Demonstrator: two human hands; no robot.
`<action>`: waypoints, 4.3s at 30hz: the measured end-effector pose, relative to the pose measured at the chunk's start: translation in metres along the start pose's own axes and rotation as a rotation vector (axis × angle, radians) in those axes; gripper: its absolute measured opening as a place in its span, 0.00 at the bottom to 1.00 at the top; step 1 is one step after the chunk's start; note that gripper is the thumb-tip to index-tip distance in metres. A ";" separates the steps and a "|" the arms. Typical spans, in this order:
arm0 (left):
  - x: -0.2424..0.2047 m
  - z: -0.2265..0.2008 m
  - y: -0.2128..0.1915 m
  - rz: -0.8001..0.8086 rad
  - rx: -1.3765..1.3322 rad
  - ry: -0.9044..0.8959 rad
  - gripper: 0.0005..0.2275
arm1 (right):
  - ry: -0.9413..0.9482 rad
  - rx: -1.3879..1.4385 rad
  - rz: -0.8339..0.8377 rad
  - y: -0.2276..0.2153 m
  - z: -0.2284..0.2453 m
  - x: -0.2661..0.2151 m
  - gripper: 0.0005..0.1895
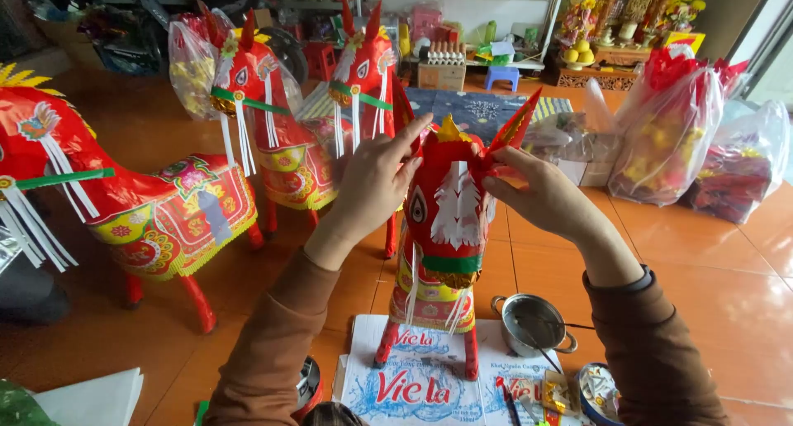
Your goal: Assembling and decorating traditional horse-shaped lanterns by gluing small decorative pieces onto the frame.
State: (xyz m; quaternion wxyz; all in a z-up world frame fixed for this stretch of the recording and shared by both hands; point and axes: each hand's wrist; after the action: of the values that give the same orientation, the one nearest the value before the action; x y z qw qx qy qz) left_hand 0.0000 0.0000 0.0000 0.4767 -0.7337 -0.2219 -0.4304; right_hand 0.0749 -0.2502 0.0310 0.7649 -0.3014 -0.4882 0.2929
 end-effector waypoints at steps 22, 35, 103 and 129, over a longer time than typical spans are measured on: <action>-0.014 -0.026 -0.008 0.289 0.264 0.080 0.26 | 0.087 0.274 -0.109 0.014 0.002 -0.003 0.14; 0.004 -0.053 -0.030 0.400 0.125 -0.036 0.24 | 0.085 0.026 0.037 -0.005 0.003 -0.002 0.16; 0.011 -0.040 0.008 0.093 0.303 -0.079 0.22 | 0.244 -0.223 0.460 -0.028 -0.008 0.017 0.24; 0.053 -0.057 0.082 0.006 0.475 -0.166 0.33 | 0.194 -0.053 0.268 -0.021 0.003 0.007 0.14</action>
State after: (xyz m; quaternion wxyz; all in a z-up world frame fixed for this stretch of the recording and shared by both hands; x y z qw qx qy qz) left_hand 0.0647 -0.0919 0.0130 0.6171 -0.6345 -0.3530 -0.3031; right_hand 0.0782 -0.2584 0.0516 0.7543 -0.4106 -0.3750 0.3490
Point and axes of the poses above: each hand's wrist, its own x-axis towards the middle knuckle, its own y-axis out of the palm, z = x × y, and after that the axes turned 6 degrees about -y, right-handed
